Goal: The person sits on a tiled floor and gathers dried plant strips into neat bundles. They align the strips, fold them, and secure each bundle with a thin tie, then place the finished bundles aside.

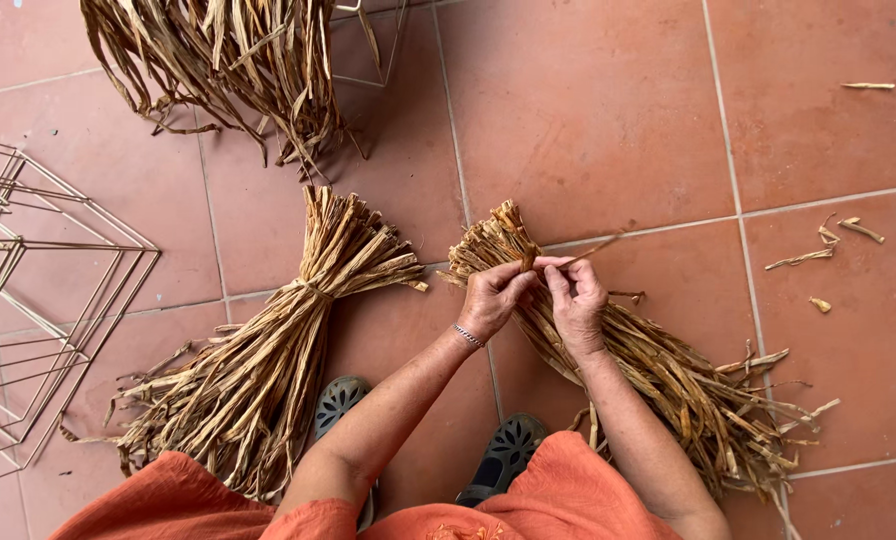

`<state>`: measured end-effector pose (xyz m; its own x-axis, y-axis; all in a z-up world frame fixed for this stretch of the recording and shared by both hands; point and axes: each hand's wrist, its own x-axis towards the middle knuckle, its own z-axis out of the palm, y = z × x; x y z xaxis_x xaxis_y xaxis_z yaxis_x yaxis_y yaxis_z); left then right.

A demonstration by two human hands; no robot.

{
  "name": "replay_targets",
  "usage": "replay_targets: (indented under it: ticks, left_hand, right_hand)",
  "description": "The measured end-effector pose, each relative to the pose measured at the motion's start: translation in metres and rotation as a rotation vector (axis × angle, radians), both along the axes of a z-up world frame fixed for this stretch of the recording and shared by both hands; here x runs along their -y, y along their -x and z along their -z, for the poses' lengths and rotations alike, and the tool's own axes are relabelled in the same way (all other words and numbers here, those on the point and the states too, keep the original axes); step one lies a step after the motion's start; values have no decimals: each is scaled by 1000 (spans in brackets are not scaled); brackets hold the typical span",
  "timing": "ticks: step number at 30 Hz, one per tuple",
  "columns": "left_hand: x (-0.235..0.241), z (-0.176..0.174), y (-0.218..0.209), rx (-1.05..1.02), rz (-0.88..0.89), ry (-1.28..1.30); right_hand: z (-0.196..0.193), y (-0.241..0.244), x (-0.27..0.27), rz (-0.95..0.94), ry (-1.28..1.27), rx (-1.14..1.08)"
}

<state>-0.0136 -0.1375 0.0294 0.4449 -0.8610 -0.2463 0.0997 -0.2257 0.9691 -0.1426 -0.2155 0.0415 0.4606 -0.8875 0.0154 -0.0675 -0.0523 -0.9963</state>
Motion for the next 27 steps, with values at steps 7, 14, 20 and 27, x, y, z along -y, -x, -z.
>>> replay_targets:
  ticks: [7,14,20,27]
  left_hand:
    - [10,23,4,190,-34,85]
    - [2,25,10,451,148,25]
    - [8,22,-6,-141,54,-122]
    - [9,12,-21,-317,132,-78]
  right_hand:
    - [-43,-1,0,-84,744,-335]
    - [-64,-2,0,-151,972,-371]
    - [-44,14,29,-73,412,-227]
    - [-20,10,53,-465,321,-317]
